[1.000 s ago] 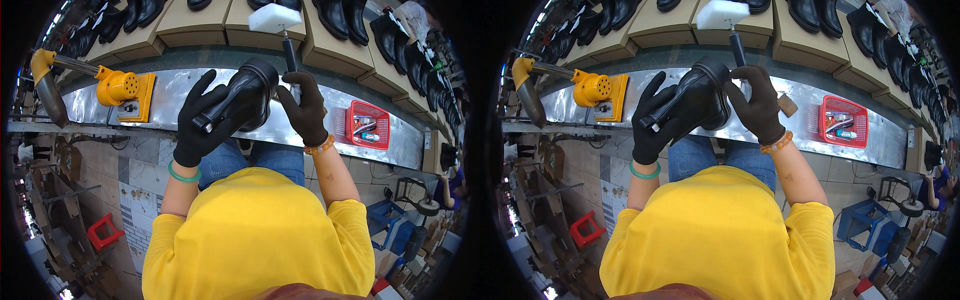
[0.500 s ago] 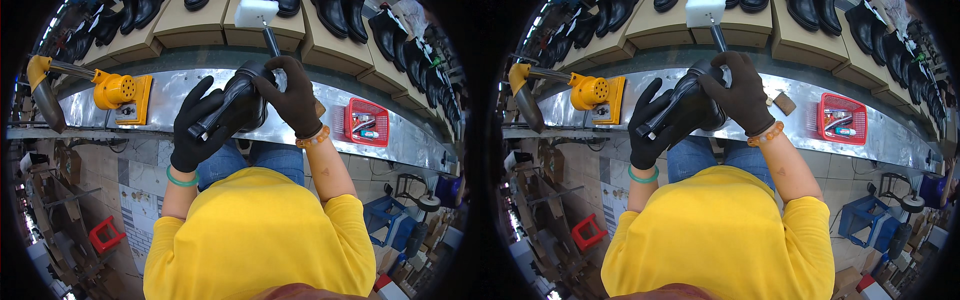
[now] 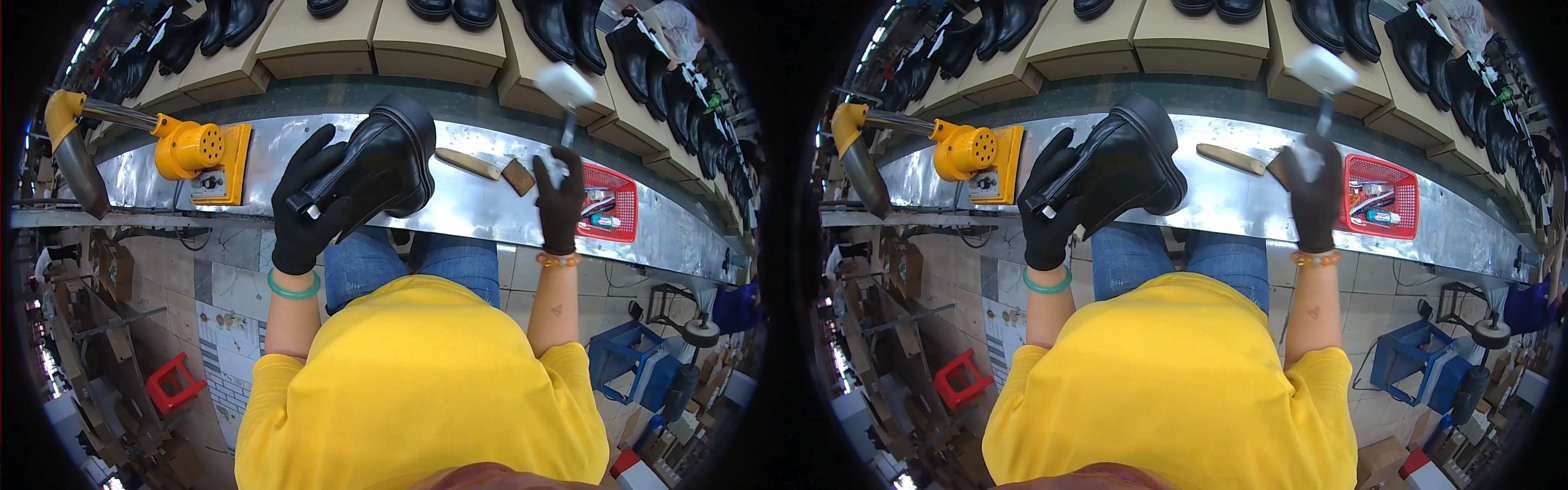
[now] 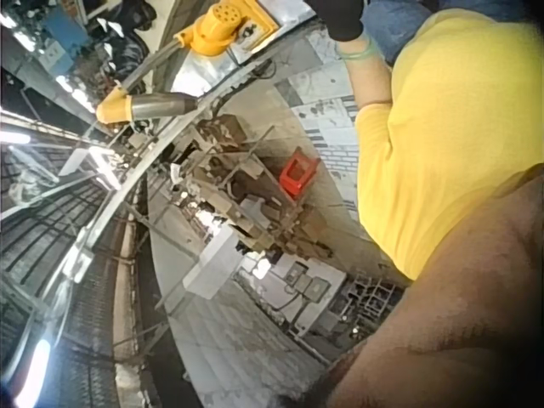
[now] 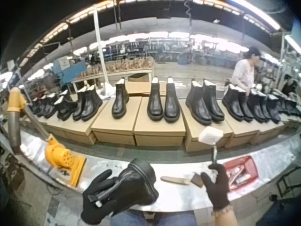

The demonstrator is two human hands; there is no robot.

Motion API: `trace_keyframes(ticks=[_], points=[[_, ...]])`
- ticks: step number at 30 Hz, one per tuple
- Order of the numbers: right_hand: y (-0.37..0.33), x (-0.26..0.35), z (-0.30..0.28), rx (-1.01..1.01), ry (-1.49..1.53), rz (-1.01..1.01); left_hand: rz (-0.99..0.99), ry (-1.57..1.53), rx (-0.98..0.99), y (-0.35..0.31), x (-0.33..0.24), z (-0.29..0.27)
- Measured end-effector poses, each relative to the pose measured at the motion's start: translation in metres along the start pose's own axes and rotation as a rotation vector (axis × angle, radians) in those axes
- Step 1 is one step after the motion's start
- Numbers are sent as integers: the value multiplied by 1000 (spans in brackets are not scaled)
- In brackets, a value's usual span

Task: The person picks up black boots one at a time from a row of boxes and uses a wooden block to rub the soles and sides. They then use a small brush to clean the interior of the boots before placing them back on the boxes. The process is repeated for multiple boots.

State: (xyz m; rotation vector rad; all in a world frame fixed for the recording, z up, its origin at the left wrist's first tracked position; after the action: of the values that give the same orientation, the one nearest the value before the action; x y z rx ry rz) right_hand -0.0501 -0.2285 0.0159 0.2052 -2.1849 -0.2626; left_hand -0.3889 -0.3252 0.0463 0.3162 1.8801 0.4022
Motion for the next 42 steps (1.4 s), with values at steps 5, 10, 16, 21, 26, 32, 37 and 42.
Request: trace_keyframes(ticks=[5,10,16,21,26,32,37,42], points=[[-10,-87,-75,-251,-550,73,-138,-169,-5,-5,6,-2],[-13,-156,-109,-33,-748,493,-72,-206,49,-5,3,-1],[-16,-150,-97,-62,-857,428,0,-70,89,-4,-11,10],[-21,-103,-49,-205,-632,44,40,100,70,1,-31,30],[-36,-50,45,175,131,52,81,221,86,7,-42,53],[0,16,77,324,1215,236,77,-31,383,15,-40,76],[8,11,68,271,1271,380,-106,-33,451,-21,39,110],[0,-22,65,647,1999,400,-374,473,333,-64,125,131]])
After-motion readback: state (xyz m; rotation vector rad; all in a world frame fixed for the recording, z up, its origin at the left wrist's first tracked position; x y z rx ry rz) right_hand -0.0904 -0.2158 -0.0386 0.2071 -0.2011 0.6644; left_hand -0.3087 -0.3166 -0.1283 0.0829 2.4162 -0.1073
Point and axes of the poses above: each hand's wrist, its own y-axis towards the middle knuckle, its own z-axis out of the palm, x = y × z, the point moved 4 cm from there along y, towards the middle knuckle, and after that the axes turned 8 degrees about x, right-handed, at the moved point
